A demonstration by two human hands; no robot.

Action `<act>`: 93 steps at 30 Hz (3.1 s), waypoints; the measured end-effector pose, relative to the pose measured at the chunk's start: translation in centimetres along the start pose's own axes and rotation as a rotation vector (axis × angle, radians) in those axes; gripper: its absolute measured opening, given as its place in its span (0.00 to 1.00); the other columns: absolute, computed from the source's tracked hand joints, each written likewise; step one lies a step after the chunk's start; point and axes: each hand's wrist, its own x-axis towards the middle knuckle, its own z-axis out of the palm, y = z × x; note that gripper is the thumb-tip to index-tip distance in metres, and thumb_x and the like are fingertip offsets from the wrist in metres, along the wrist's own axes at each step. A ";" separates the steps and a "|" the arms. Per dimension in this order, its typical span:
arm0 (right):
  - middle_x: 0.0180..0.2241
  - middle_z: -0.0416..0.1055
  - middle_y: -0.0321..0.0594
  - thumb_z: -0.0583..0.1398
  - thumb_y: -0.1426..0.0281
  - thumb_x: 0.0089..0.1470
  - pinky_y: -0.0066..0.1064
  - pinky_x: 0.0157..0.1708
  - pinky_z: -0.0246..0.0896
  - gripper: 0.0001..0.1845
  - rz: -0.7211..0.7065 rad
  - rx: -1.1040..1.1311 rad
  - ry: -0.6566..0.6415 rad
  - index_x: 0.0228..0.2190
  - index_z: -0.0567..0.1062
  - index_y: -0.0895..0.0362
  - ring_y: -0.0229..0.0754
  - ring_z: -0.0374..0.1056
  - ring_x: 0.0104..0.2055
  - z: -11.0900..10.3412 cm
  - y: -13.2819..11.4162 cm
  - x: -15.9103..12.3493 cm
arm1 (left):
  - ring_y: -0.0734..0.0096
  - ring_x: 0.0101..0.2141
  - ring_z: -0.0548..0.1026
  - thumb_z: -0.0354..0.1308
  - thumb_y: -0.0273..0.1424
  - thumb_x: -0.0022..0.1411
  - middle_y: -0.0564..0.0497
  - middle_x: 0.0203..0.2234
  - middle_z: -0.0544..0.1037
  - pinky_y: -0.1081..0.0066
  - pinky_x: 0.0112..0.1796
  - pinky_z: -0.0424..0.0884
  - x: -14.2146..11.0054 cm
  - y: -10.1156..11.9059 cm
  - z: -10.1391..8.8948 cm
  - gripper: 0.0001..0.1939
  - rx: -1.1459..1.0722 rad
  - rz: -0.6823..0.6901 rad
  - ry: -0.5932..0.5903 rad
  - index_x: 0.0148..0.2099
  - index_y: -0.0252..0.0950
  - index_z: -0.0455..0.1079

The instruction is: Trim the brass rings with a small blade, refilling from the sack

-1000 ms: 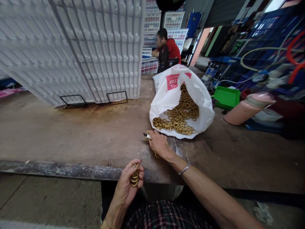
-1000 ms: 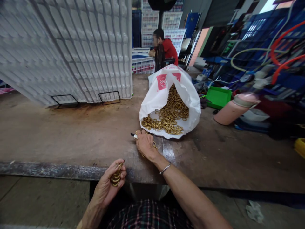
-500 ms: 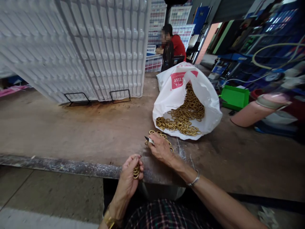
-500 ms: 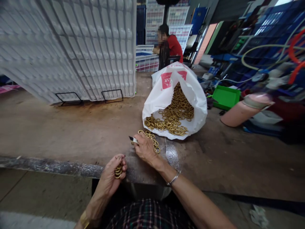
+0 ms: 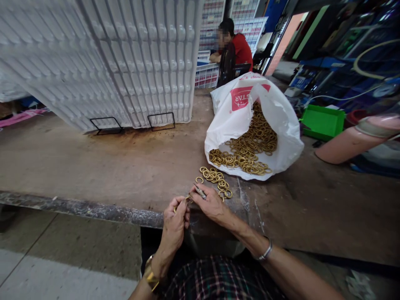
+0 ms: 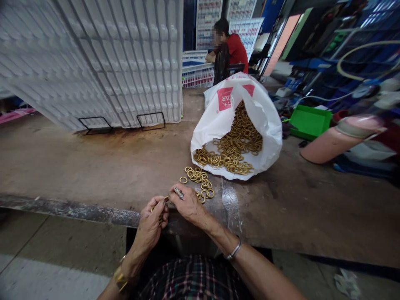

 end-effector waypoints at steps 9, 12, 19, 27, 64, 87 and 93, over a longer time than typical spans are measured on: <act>0.17 0.52 0.28 0.50 0.65 0.52 0.24 0.21 0.42 0.15 0.069 -0.006 -0.033 0.18 0.61 0.57 0.32 0.49 0.21 0.4 0.6 -0.1 | 0.83 0.15 0.59 0.56 0.45 0.53 0.59 0.17 0.64 0.81 0.15 0.54 -0.3 -0.2 -0.1 0.17 0.173 0.039 -0.022 0.33 0.35 0.65; 0.16 0.52 0.28 0.52 0.66 0.51 0.24 0.21 0.42 0.14 0.051 -0.043 -0.010 0.17 0.60 0.57 0.31 0.48 0.20 0.6 0.6 -0.2 | 0.84 0.15 0.59 0.57 0.45 0.53 0.58 0.18 0.65 0.82 0.15 0.53 -0.4 0.1 -0.1 0.17 0.085 -0.038 -0.089 0.34 0.35 0.64; 0.17 0.55 0.28 0.51 0.68 0.52 0.23 0.21 0.45 0.13 0.028 -0.003 -0.005 0.19 0.63 0.58 0.31 0.50 0.20 0.7 0.6 -0.2 | 0.84 0.15 0.59 0.60 0.43 0.49 0.58 0.18 0.65 0.82 0.16 0.52 -0.8 0.6 0.1 0.17 -0.058 -0.094 -0.126 0.31 0.35 0.61; 0.20 0.64 0.32 0.50 0.70 0.53 0.23 0.23 0.50 0.11 0.044 -0.015 -0.007 0.25 0.69 0.58 0.33 0.58 0.22 0.6 0.7 -0.4 | 0.84 0.16 0.60 0.60 0.43 0.49 0.58 0.18 0.66 0.81 0.16 0.53 -1.1 0.4 -0.1 0.17 -0.080 -0.065 -0.150 0.30 0.35 0.61; 0.44 0.65 0.49 0.49 0.73 0.54 0.33 0.33 0.57 0.17 0.125 -1.062 0.001 0.47 0.62 0.57 0.45 0.66 0.37 -0.7 -0.1 1.8 | 0.81 0.19 0.63 0.59 0.36 0.54 0.50 0.26 0.73 0.81 0.15 0.54 -2.7 0.4 -1.2 0.12 -0.329 -0.162 -0.160 0.29 0.34 0.60; 0.32 0.70 0.40 0.51 0.74 0.53 0.27 0.31 0.50 0.09 -0.077 -0.739 0.007 0.37 0.67 0.57 0.39 0.65 0.34 -0.4 1.6 1.7 | 0.83 0.18 0.63 0.63 0.36 0.50 0.57 0.21 0.66 0.84 0.14 0.52 -0.8 0.3 -1.0 0.14 -0.379 -0.130 -0.078 0.32 0.35 0.62; 0.28 0.68 0.36 0.52 0.73 0.53 0.25 0.29 0.50 0.07 -0.184 -0.400 0.034 0.35 0.68 0.56 0.36 0.62 0.29 0.5 0.4 -0.4 | 0.84 0.16 0.58 0.61 0.42 0.50 0.59 0.19 0.65 0.83 0.14 0.51 -0.9 0.3 -0.2 0.19 -0.158 -0.093 -0.067 0.39 0.34 0.63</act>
